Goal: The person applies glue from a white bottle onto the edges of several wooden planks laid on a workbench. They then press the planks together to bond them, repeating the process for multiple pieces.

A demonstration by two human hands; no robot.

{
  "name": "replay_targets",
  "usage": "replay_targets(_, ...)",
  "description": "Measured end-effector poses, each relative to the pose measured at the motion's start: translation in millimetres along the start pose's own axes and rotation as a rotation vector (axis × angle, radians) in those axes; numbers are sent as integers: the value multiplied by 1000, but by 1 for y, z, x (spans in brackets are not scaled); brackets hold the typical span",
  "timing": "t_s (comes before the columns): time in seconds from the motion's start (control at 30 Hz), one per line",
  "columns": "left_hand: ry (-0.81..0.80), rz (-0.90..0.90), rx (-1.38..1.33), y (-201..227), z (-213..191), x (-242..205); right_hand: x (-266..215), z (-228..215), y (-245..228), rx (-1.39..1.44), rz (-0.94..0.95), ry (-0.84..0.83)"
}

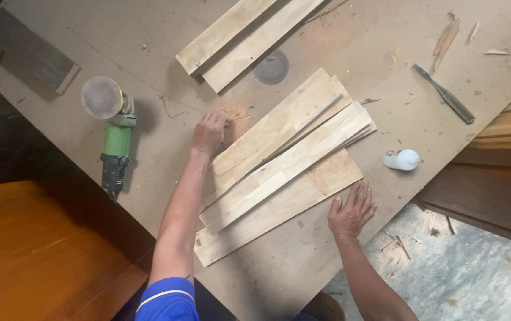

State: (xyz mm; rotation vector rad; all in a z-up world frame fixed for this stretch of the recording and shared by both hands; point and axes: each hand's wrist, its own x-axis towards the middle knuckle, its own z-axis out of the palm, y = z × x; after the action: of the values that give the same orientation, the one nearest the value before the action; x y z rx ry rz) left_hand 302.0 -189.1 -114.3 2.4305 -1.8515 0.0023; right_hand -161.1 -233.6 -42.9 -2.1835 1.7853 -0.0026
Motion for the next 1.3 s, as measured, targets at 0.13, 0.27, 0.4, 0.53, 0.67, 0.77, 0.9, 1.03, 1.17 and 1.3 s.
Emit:
replay_targets(0.13,-82,-174,-90,18,-45,-2,1,7,6,3,-14,16)
replay_targets(0.27,-23,-241,-334,37,-73,-13,-6,4,6,10,-26,17)
replay_targets(0.4,-21,-304,-214,31,-39,-7,-2,4,7,10,-25,15)
replay_targets(0.53,109,-269,-269,17,-17,-17,-1,5,7,-9,-18,20)
replay_targets(0.67,26,-249,-185,19,-16,-15,-1,3,7,-9,-10,-5)
replay_targets(0.77,-71,-403,-297,22,-33,-12,1,0,4,7,-9,-37)
replay_targets(0.9,168,-570,-545,39,-85,-31,0,-7,3,-8,-4,-47)
replay_targets(1.03,394,-550,-670,83,-113,-77,-1,-17,1,-5,-5,-42)
replay_targets(1.17,450,-703,-586,134,-101,-139,-6,-16,9,58,-26,-21)
replay_targets(1.3,366,-683,-478,215,-79,-200,16,3,27,229,48,212)
